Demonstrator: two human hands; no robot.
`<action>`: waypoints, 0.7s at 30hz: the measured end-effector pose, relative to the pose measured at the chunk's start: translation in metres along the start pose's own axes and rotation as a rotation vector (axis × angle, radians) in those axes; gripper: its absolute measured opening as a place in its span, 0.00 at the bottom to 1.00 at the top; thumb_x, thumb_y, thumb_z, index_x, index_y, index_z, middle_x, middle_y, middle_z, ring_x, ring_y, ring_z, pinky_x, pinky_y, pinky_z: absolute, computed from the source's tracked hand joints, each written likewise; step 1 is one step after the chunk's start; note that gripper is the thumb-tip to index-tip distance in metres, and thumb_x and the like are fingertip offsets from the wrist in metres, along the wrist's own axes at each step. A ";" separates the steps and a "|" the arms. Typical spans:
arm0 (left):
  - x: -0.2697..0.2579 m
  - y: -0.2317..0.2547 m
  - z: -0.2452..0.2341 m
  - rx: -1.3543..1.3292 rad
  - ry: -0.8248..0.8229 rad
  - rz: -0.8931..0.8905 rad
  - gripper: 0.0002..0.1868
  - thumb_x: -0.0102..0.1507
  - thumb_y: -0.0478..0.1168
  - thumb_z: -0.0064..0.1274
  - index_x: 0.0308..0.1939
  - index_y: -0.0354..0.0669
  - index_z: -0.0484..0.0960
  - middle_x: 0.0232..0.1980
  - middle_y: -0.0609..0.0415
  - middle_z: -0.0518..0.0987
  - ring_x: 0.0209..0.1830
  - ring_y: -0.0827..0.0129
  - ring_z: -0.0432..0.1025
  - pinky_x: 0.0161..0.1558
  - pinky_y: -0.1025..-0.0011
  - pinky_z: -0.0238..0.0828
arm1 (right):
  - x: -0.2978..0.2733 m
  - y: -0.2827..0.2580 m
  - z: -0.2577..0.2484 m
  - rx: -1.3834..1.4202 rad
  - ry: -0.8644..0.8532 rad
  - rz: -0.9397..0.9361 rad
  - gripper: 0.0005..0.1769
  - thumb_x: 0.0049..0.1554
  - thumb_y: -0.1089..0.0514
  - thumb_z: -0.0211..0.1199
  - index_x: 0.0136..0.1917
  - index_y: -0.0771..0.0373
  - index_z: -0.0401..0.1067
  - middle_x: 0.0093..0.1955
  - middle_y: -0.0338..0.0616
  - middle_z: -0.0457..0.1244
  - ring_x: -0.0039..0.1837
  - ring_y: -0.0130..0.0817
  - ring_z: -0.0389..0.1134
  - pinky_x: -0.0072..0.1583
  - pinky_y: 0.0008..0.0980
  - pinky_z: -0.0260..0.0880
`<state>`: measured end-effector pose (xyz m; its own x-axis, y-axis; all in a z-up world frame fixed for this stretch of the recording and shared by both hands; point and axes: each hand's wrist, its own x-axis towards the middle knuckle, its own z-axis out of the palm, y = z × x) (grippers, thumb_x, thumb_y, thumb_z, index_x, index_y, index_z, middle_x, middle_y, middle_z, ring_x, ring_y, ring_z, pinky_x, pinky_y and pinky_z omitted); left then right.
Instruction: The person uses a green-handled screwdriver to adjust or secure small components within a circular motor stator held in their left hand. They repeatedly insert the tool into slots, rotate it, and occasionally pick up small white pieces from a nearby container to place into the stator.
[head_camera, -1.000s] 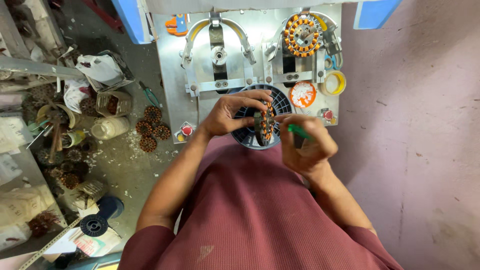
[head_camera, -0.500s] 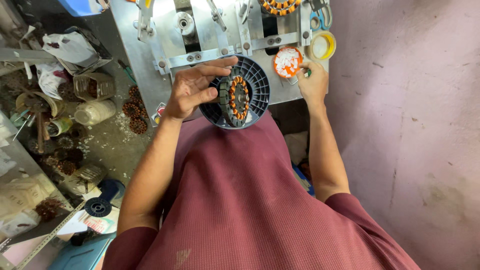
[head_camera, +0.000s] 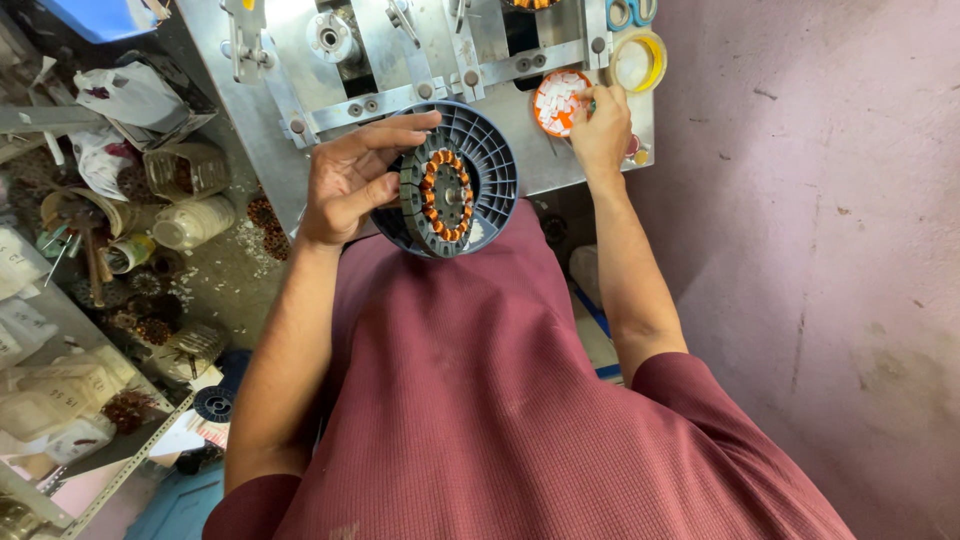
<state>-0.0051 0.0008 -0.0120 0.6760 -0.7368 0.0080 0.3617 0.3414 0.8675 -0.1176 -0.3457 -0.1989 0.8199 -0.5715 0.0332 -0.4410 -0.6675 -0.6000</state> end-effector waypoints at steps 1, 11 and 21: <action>0.000 0.000 0.000 0.000 -0.001 0.007 0.20 0.66 0.28 0.51 0.63 0.32 0.78 0.73 0.36 0.72 0.71 0.58 0.72 0.73 0.61 0.71 | 0.000 0.001 -0.001 0.012 0.014 -0.024 0.10 0.51 0.69 0.68 0.47 0.63 0.75 0.49 0.48 0.64 0.48 0.48 0.69 0.50 0.43 0.69; 0.001 -0.001 0.001 0.002 -0.005 0.027 0.21 0.66 0.27 0.49 0.64 0.30 0.76 0.72 0.35 0.73 0.69 0.60 0.72 0.73 0.64 0.69 | 0.003 0.006 0.000 0.104 0.071 -0.037 0.10 0.50 0.71 0.67 0.46 0.66 0.74 0.46 0.46 0.66 0.43 0.41 0.69 0.48 0.40 0.70; 0.001 -0.002 0.001 0.015 0.003 0.040 0.22 0.66 0.26 0.49 0.65 0.30 0.75 0.72 0.35 0.73 0.69 0.59 0.72 0.75 0.62 0.68 | 0.004 0.001 0.002 -0.064 0.042 0.099 0.07 0.52 0.65 0.69 0.45 0.60 0.76 0.45 0.46 0.66 0.44 0.47 0.69 0.48 0.46 0.68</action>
<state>-0.0055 -0.0011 -0.0134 0.6917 -0.7210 0.0409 0.3249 0.3613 0.8740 -0.1138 -0.3479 -0.2010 0.7556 -0.6549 0.0110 -0.5425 -0.6352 -0.5497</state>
